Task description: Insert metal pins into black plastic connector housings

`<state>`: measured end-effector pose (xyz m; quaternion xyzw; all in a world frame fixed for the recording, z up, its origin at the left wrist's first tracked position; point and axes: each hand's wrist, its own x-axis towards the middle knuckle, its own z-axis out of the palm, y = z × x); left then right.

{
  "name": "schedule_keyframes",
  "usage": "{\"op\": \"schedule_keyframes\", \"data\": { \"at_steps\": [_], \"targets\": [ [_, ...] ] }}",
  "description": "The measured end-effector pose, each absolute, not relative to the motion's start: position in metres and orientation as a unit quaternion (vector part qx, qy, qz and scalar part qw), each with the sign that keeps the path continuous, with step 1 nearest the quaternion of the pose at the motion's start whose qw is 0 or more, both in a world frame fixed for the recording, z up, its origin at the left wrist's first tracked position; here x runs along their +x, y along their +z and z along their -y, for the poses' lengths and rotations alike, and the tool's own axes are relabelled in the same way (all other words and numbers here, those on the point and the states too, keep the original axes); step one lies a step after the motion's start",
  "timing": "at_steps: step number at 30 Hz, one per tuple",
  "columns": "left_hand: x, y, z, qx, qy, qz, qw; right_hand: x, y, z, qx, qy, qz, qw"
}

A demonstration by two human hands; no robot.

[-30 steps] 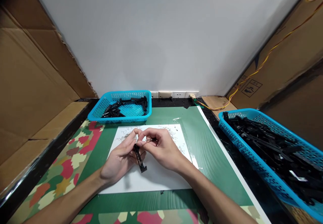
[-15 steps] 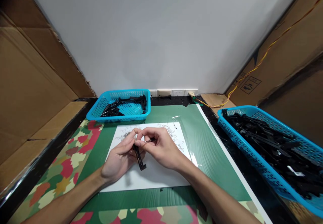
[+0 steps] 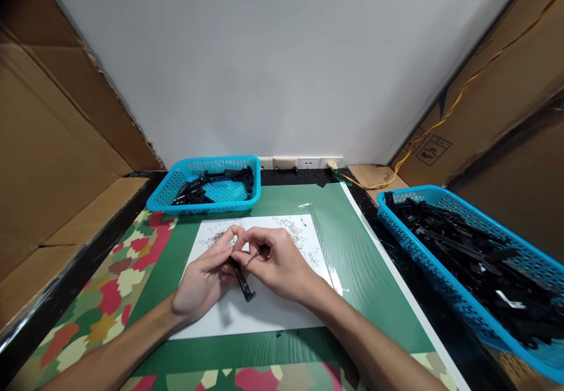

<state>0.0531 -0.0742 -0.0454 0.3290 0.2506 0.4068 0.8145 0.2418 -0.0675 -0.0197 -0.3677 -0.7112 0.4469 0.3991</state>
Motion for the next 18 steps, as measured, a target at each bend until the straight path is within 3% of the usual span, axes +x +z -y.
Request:
{"op": "schedule_keyframes", "data": {
  "at_steps": [9,18],
  "targets": [
    [0.0515,-0.0500,0.0727,0.325,0.413,-0.235,0.817,0.2419,-0.0240,0.0682,-0.321,0.275,0.802,0.423],
    [0.0520,-0.0522,0.0734,0.293,0.413,-0.214,0.835,0.2432,-0.0256,0.0664,-0.317,0.322,0.783,0.428]
  ]
}}
